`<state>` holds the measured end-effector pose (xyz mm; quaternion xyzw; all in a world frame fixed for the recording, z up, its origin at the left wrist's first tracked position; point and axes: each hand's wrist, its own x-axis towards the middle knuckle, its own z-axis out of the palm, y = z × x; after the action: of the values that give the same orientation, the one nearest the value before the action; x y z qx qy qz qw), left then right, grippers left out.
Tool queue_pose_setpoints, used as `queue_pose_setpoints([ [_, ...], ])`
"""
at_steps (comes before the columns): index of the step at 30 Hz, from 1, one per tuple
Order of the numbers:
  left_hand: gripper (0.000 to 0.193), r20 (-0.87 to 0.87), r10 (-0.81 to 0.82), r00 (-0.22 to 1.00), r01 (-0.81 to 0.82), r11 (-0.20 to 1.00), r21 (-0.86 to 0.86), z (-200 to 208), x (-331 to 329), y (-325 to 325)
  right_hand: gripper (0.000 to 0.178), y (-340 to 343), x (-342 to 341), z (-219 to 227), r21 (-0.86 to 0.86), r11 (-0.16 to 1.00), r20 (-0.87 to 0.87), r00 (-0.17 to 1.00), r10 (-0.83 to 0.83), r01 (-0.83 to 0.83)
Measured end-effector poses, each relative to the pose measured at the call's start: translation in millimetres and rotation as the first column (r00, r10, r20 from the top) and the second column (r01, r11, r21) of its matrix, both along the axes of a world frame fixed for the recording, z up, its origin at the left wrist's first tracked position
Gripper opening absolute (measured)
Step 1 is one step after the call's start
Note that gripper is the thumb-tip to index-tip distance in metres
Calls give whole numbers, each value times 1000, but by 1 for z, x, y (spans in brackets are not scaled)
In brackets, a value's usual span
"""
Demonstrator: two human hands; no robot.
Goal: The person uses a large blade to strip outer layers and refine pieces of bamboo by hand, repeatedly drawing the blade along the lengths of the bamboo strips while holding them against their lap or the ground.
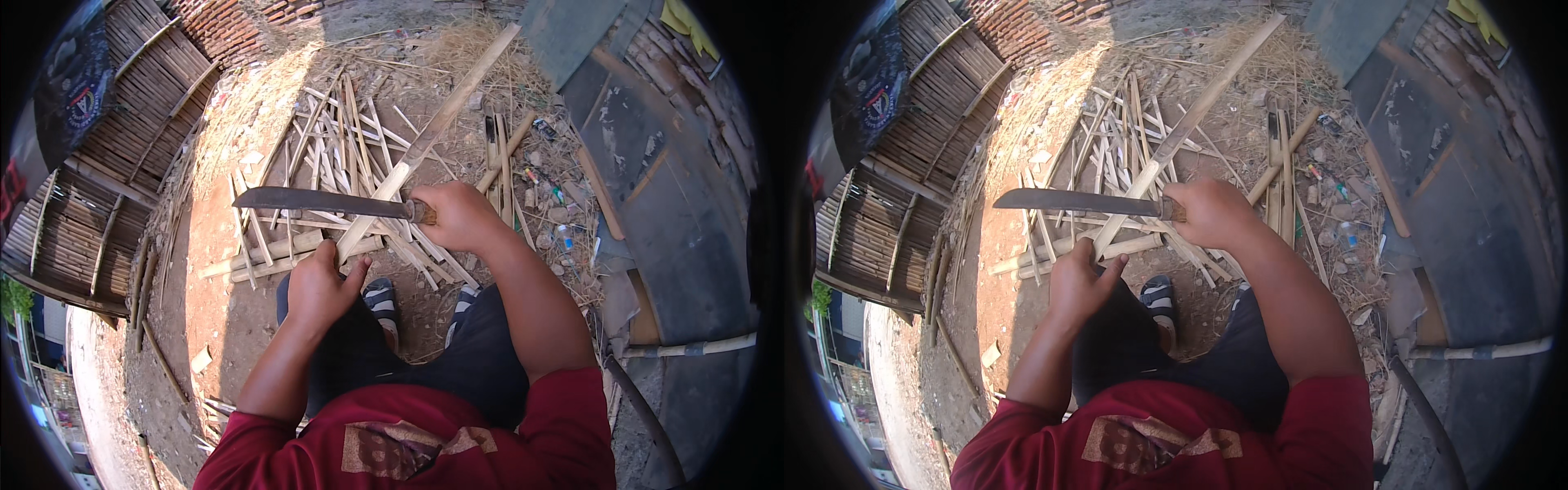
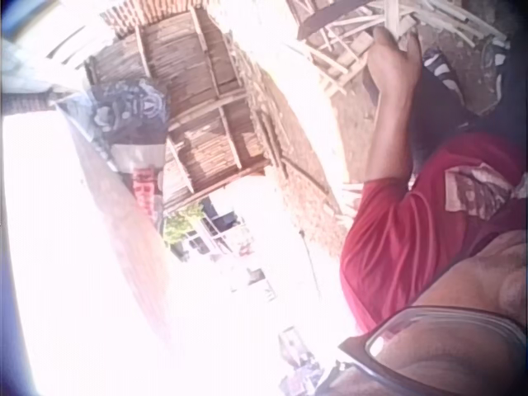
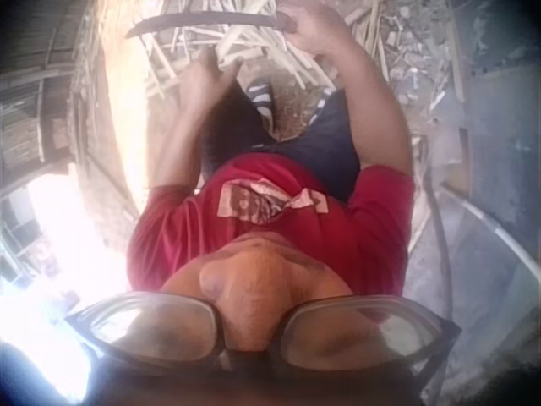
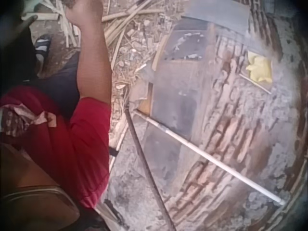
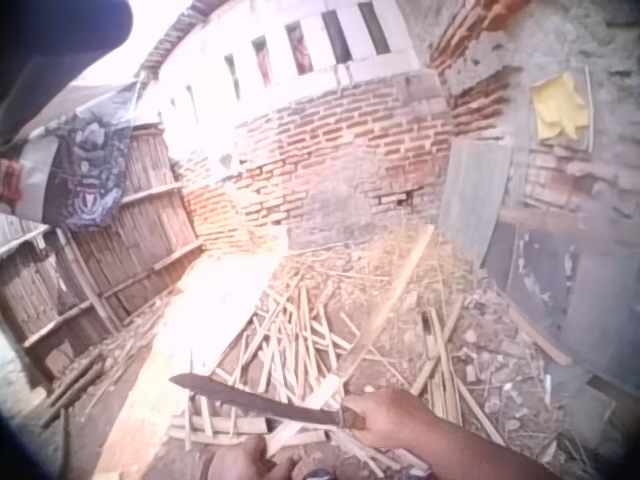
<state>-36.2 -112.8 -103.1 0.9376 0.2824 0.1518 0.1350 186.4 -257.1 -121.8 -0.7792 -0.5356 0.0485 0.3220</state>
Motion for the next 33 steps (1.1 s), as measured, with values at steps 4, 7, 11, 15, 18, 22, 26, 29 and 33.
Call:
queue_pose_setpoints([
  [4, 53, -11, 94, 996, -94, 995, -43, 1, -3, 13, 39, -8, 49, -17, 66, 989, -173, 977, -121, 134],
  [7, 53, 0, 61, 998, -61, 998, 21, 1, -10, 15, 36, -10, 60, -21, 197, 917, -345, 900, -265, 346],
  [11, 54, -40, 52, 998, -53, 999, -7, 0, -7, 13, 48, 13, 7, -10, -17, 1000, 72, 997, 3, -2],
  [15, 53, -65, 93, 994, -93, 996, 2, 2, -17, 19, 40, 16, 18, -12, 93, 992, 40, 995, -87, 83],
  [18, 51, -99, 118, 988, -112, 992, 63, 4, -23, 26, 28, -2, 56, -30, 202, 929, -339, 912, -231, 311],
  [22, 49, -117, 81, 990, -65, 989, 131, -1, -28, 31, 14, -16, 37, -1, 333, 920, -875, 431, 220, 206],
  [26, 47, -163, 29, 986, -13, 995, 98, 0, -13, 23, 12, -23, 29, 9, 473, 846, -865, 311, 393, 246],
  [29, 39, -138, -17, 990, 37, 989, 144, -4, -5, 18, 14, -27, 35, 5, 436, 857, -851, 435, 295, 273],
  [33, 32, -93, -8, 996, 25, 982, 189, -3, -2, 22, 15, -39, 37, 13, 331, 923, -848, 491, 199, 197],
])
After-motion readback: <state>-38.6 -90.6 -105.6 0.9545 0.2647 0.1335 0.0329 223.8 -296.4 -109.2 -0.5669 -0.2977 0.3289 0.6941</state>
